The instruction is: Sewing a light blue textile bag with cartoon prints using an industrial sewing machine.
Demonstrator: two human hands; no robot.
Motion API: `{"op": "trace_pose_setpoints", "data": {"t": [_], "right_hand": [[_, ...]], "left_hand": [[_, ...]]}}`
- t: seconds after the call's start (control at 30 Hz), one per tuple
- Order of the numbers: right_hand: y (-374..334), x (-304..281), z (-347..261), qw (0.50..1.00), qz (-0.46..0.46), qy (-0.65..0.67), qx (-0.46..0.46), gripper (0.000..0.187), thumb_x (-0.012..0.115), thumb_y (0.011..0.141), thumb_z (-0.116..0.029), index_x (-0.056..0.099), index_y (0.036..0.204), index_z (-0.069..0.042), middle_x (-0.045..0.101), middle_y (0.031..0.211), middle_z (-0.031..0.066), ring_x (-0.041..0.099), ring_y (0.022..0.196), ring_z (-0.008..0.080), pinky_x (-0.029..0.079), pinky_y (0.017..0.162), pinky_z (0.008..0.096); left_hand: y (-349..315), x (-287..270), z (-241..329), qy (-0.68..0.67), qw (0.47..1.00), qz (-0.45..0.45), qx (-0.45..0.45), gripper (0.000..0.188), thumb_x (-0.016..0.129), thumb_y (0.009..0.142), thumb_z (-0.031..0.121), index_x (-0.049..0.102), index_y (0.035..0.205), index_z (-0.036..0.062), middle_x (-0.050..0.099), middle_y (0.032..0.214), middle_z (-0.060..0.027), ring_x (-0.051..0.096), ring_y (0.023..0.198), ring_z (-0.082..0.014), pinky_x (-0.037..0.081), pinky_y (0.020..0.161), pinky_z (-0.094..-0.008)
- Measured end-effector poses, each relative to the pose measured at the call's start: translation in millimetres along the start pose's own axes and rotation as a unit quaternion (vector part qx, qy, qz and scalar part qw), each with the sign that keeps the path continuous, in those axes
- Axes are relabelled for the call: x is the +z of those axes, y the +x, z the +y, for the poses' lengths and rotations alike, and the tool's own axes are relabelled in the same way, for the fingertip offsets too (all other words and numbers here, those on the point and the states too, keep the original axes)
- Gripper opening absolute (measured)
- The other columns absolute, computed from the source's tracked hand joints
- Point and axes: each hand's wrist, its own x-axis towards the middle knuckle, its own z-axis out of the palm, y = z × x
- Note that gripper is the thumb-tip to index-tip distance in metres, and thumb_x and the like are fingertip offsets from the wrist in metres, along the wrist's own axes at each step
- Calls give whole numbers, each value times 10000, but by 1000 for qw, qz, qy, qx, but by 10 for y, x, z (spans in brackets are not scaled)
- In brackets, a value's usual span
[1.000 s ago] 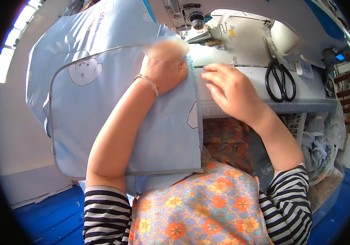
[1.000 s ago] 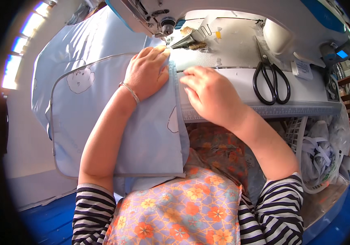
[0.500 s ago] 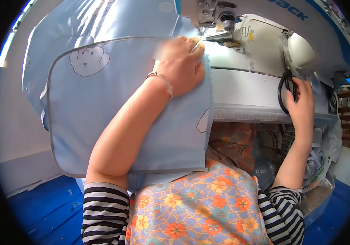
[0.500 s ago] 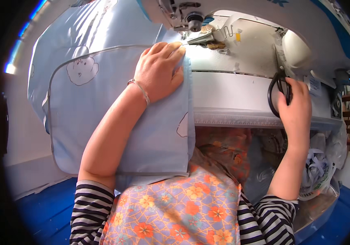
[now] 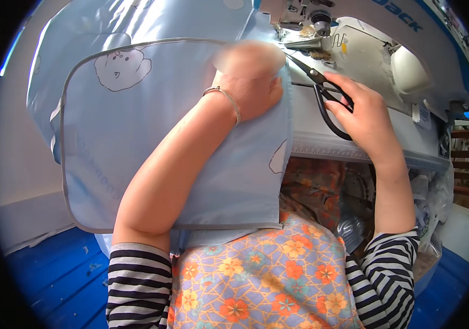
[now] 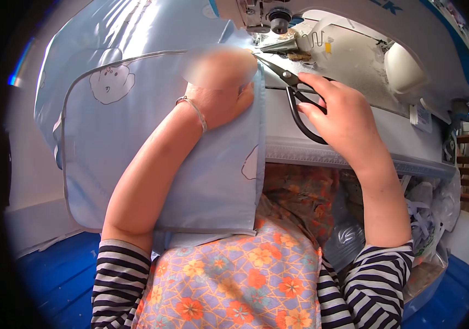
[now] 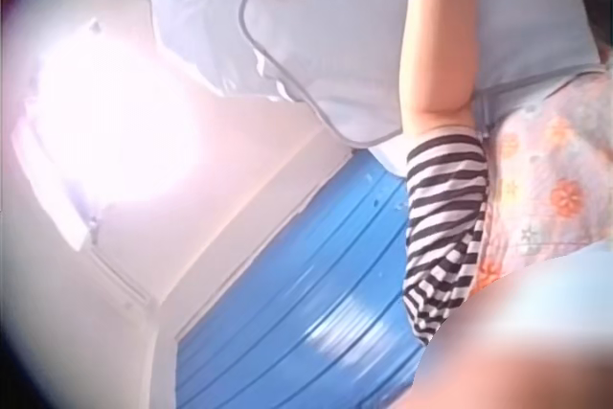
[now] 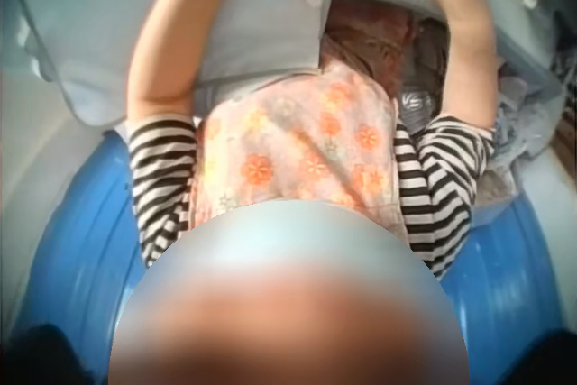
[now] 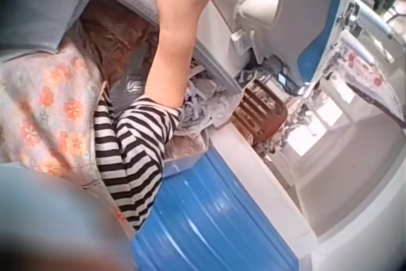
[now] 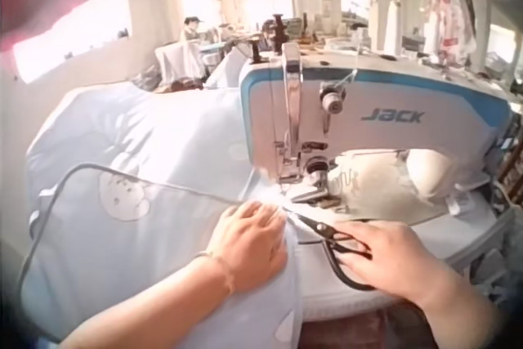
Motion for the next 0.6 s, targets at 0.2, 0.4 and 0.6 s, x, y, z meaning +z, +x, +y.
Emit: {"op": "trace_pose_setpoints", "data": {"t": [0.2,0.4,0.6], "right_hand": [[62,46,-69,999,-8,-43,-11,441,697,807,-83,618,1241,-83,621,841,140,531,685,222,471,690,325],[68,66,-40,997,-3,-71,-23,411,687,828,-103,622,1231,-64,655,896,177,584,693,257,478,683,342],[144,-38,-115,996,-43,-84,5,379,670,855,-156,631,1223,-75,653,850,229,604,690,324,480,685,372]], "left_hand": [[12,17,-1,1,1000,4,-6,353,575,792,208,632,1098,43,607,1175,-69,547,1112,-241,444,942,-417],[8,31,4,8,1000,13,-5,351,572,799,213,633,1100,42,611,1178,-72,551,1109,-236,444,946,-414],[26,37,-15,13,1000,15,-5,337,568,806,219,640,1093,56,622,1163,-59,553,1111,-227,448,935,-406]]}}
